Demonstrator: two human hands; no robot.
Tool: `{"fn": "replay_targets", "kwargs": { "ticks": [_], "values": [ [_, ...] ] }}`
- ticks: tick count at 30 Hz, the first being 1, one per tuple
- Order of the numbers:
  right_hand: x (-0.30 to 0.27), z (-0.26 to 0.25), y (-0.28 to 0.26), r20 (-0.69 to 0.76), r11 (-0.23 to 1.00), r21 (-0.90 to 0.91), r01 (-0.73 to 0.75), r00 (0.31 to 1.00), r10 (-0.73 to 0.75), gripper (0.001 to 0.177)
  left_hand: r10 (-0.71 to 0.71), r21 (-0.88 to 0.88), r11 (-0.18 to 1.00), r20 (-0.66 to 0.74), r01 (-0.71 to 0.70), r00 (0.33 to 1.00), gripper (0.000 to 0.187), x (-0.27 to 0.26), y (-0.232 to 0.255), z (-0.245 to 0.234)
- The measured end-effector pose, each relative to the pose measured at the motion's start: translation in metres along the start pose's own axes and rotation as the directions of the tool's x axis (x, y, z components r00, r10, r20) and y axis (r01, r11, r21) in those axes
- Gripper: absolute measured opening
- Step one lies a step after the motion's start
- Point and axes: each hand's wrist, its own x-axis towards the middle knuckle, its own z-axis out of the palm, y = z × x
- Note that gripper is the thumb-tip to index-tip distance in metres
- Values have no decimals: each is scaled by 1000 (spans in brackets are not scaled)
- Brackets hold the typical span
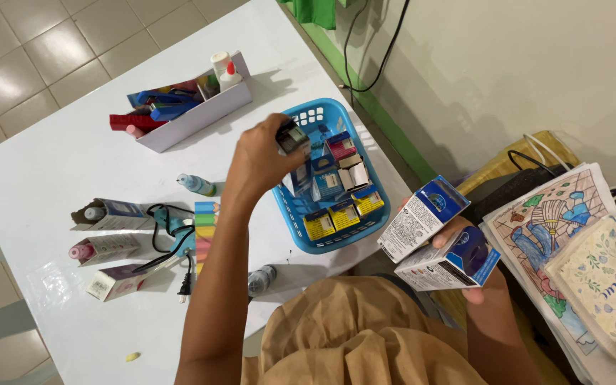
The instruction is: The person organizes various small boxes and items from a white table into a blue plastic basket. They handle multiple small packages, a glue gun, and a pencil, placing them into the basket and then moving the basket to a nearby shelf. Finally, the person places the glue gun into a drawer.
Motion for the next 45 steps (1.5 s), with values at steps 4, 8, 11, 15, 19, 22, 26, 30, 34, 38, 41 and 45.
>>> {"fn": "replay_targets", "kwargs": {
  "ticks": [4, 8, 11, 15, 19, 22, 26, 30, 34, 38, 41, 45],
  "values": [
    [-11, -1, -4, -35, 999, 5, -34, 999, 35, 71, -8, 22, 1000, -92, 10, 996, 52, 1, 11, -12],
    [-36, 12, -16, -172, 985, 60, -161, 970, 170, 75, 67, 18, 998, -170, -65, 983, 53, 6, 13, -7],
    [-40, 13, -14, -180, 980, 85, -179, 965, 192, 75, 66, -68, 995, -135, -75, 989, 57, 15, 4, 11],
    [-41, 15, -14, -203, 981, 38, -191, 960, 194, 76, 93, -82, 992, -11, -93, 996, 57, 26, -22, 37],
    [-42, 18, -14, -228, 980, 50, -192, 953, 198, 74, 100, -113, 990, 150, -84, 984, 55, 31, -46, 52],
    [-42, 17, -10, -230, 975, 33, -219, 948, 221, 77, 153, -139, 982, 162, -131, 975, 54, 32, -52, 56],
    [-38, 14, 2, -164, 980, 9, -198, 967, 196, 76, 121, -142, 985, 134, -102, 984, 54, 29, -51, 58],
    [-37, 16, 4, -230, 974, -78, -215, 954, 192, 79, 127, -146, 983, 101, -111, 987, 59, 23, -56, 61],
    [-25, 14, 5, -116, 966, -183, -183, 980, 164, 78, 134, -165, 979, 67, -122, 989, 62, 22, -57, 59],
    [-7, 24, 1, -62, 963, -150, -222, 975, 215, 75, 146, -159, 976, -21, -148, 989, 62, 11, -36, 39],
    [18, 31, -4, 16, 946, -254, -203, 977, 213, 74, 202, -374, 909, 9, -184, 979, 58, -16, -5, 9],
    [54, 47, -14, 2, 909, -222, -352, 932, 361, 73, 411, -562, 804, 292, -193, 863, 79, -69, 40, -42]
  ]
}}
